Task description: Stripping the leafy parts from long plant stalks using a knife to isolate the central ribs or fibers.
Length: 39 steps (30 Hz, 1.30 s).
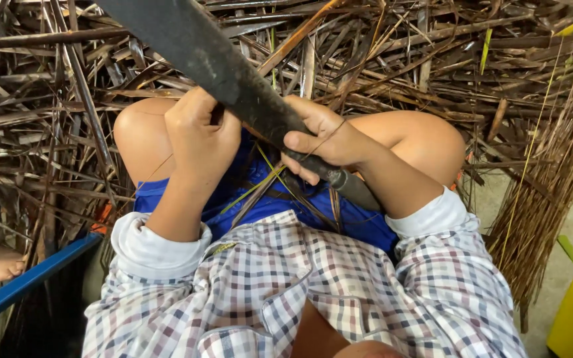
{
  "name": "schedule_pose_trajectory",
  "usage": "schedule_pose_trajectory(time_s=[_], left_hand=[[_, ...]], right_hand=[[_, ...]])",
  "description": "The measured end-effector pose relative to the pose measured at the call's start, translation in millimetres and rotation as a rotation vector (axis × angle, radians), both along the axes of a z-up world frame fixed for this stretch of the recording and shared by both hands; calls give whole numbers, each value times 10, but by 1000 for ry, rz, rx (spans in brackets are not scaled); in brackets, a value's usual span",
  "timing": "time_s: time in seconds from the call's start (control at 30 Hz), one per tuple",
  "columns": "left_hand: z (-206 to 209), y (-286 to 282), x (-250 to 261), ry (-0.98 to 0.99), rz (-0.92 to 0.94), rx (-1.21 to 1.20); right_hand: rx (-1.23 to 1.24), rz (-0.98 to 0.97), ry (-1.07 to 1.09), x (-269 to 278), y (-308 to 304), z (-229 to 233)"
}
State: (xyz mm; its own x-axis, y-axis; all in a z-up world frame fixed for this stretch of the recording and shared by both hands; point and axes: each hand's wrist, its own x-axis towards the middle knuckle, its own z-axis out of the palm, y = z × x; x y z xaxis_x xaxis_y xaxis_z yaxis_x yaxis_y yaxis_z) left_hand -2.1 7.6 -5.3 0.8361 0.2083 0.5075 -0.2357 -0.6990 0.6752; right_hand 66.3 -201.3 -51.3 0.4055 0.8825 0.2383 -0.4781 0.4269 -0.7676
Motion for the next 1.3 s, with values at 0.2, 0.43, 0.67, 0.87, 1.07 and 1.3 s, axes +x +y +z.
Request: schedule_pose_trajectory(time_s=[0.2,0.43,0.67,0.87,1.07,1.3], left_hand=[[268,-24,-59,97,-79,3],[297,57,-96,190,-65,-78],[290,118,-147,259,-85,-90],[-207,432,-330,465,-17,441],[-417,206,-448,636,-187,566],[-506,-11,-411,434,-314,547]], right_hand=[[-172,-100,88,393,-304,80],[-473,-510,49,830,-416,-121],[-1136,-306,-402,709,134,-499],[-1510,-174,-1249,589,-232,-533],[-1678,-545,-1376,-70,-647,-351],[-1014,-774,-1483,-539,-414,-203]])
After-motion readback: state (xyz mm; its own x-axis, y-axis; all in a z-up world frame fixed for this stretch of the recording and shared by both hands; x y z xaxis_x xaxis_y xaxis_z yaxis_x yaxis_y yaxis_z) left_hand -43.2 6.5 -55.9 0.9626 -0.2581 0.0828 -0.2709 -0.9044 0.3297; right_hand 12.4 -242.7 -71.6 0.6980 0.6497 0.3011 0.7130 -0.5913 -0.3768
